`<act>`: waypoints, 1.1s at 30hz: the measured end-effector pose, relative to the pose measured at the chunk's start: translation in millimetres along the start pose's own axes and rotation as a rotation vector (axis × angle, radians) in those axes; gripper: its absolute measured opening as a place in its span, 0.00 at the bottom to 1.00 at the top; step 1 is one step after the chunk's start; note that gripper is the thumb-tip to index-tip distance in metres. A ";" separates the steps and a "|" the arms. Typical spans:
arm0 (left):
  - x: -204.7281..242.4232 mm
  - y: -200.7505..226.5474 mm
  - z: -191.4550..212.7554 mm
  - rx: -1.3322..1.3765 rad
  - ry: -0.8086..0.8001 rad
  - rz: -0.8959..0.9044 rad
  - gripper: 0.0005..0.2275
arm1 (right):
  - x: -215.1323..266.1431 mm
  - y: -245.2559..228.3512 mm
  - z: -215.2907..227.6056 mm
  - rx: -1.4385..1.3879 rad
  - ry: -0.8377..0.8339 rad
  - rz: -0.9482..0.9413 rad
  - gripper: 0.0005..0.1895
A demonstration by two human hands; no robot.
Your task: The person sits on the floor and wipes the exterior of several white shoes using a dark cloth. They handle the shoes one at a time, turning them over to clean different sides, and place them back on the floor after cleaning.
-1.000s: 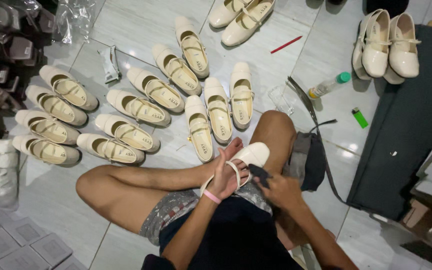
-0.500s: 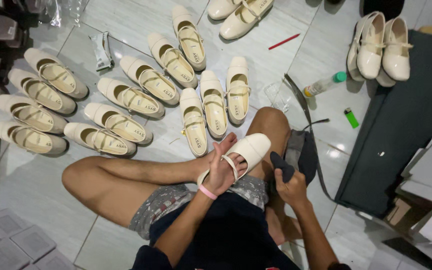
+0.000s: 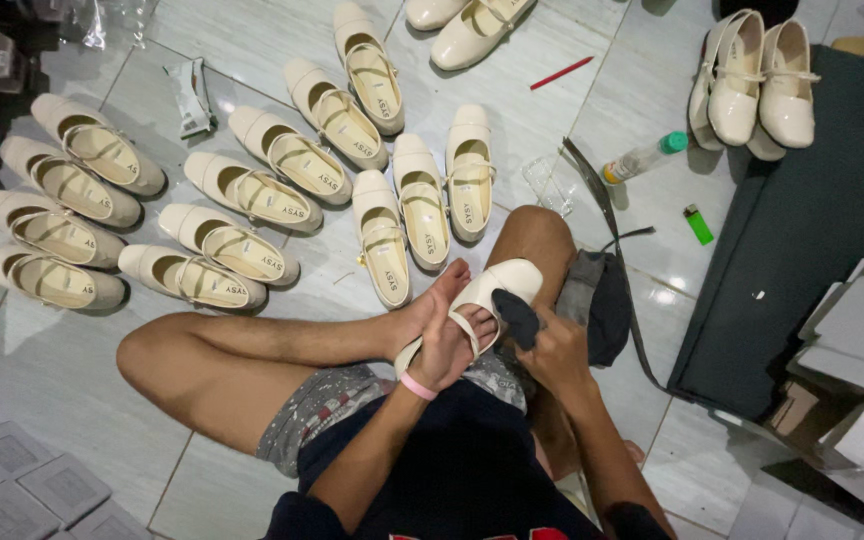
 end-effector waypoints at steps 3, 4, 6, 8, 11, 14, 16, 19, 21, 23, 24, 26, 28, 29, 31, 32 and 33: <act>-1.3 4.2 5.4 -0.024 -0.029 0.075 0.46 | 25.5 9.6 -1.6 -0.004 -0.134 0.056 0.11; -2.9 7.6 6.4 -0.063 -0.045 0.114 0.47 | 29.8 16.2 -3.7 0.010 -0.185 0.077 0.11; -0.2 5.2 6.7 -0.128 -0.015 0.171 0.48 | 44.1 25.9 -3.0 0.036 -0.308 0.106 0.12; -0.9 7.7 5.6 -0.208 0.058 0.197 0.50 | 46.2 36.4 -7.2 0.060 -0.300 0.002 0.18; -3.7 10.7 -4.4 -0.153 0.015 0.201 0.50 | 42.8 42.1 -10.6 0.126 -0.282 -0.030 0.18; -3.6 15.9 -7.9 -0.135 -0.015 0.273 0.53 | 42.3 31.0 -8.4 0.124 -0.283 0.017 0.18; -5.0 15.9 -3.3 -0.148 -0.028 0.235 0.52 | 47.3 21.2 -4.5 0.103 -0.288 -0.001 0.18; -10.4 4.3 11.3 -0.159 -0.021 0.174 0.52 | 47.9 13.5 -4.9 0.120 -0.274 -0.099 0.19; -13.9 -5.3 21.5 -0.108 -0.063 0.152 0.47 | 37.8 11.1 -16.5 0.185 -0.219 -0.146 0.18; -11.0 -11.4 28.8 -0.003 -0.154 0.154 0.42 | 34.4 4.4 -23.3 0.231 -0.249 -0.226 0.20; -7.6 -11.9 29.9 0.095 -0.210 0.144 0.43 | 34.0 0.6 -24.4 0.253 -0.260 -0.266 0.21; -6.4 -4.6 26.9 0.284 -0.329 0.127 0.45 | 36.4 -7.7 -18.9 0.183 -0.258 -0.208 0.16; -14.8 1.9 24.6 0.021 -0.114 0.132 0.49 | 45.2 -5.5 -3.9 0.121 -0.255 -0.126 0.15; -9.8 -0.2 25.5 -0.100 0.010 0.142 0.52 | 57.2 -6.6 6.3 0.082 -0.273 -0.088 0.15; -6.2 -1.5 23.8 -0.101 0.065 0.191 0.52 | 70.8 -5.3 12.1 0.026 -0.256 -0.076 0.15; -4.5 -1.0 23.8 -0.104 0.091 0.213 0.52 | 74.6 -2.8 14.2 0.010 -0.222 -0.102 0.14; -4.7 -0.3 22.4 -0.096 0.056 0.187 0.51 | 75.4 0.2 13.9 -0.002 -0.186 -0.127 0.14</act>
Point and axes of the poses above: each hand's wrist, its own x-axis away from the middle knuckle, its own z-axis out of the back of the hand, y = z × x, the point moved 2 cm from there along -x, towards the middle knuckle, and after that the axes turned 5 degrees about y, right-handed, at the moved point
